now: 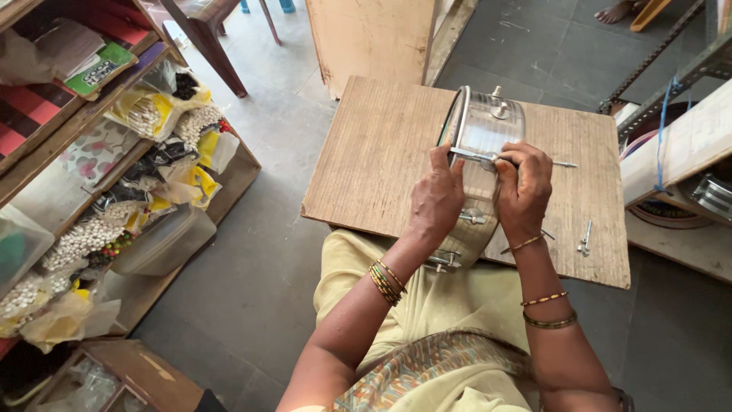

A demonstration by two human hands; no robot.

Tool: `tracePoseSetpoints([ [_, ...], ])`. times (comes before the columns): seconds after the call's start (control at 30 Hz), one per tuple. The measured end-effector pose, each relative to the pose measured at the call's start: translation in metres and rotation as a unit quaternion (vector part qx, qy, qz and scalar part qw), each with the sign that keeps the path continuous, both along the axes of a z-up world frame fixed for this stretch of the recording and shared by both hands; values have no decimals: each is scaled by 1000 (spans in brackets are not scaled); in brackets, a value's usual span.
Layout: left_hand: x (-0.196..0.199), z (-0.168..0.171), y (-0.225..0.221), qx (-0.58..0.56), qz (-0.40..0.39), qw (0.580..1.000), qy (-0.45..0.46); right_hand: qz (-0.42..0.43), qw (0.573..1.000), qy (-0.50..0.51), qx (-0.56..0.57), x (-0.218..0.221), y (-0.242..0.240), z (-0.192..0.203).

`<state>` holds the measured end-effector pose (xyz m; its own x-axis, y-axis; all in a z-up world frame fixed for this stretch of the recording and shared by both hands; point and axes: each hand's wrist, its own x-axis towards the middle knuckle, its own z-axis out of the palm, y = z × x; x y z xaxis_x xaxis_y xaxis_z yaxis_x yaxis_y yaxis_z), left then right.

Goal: The person assembles components of a snare drum by hand, inserting metal tension rods and using a small wrench to tighten them onto the drum shell.

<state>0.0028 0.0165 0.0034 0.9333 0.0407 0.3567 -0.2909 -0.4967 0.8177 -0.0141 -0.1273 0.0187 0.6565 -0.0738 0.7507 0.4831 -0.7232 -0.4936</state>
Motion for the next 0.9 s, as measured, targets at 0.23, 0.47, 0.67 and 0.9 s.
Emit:
tracePoseSetpoints([
  [0.23, 5, -7, 8, 4, 12, 1000, -18, 5, 1000, -15, -3, 9, 7, -1],
  [0.47, 4, -9, 10, -7, 10, 1000, -25, 4, 1000, 10, -4, 8, 8, -3],
  [0.67, 2, -6, 11, -16, 18, 1000, 0, 22, 1000, -11, 0, 0, 13, 0],
  [0.9, -5, 1, 16, -25, 9, 999, 42, -7, 999, 27, 19, 2, 16, 0],
])
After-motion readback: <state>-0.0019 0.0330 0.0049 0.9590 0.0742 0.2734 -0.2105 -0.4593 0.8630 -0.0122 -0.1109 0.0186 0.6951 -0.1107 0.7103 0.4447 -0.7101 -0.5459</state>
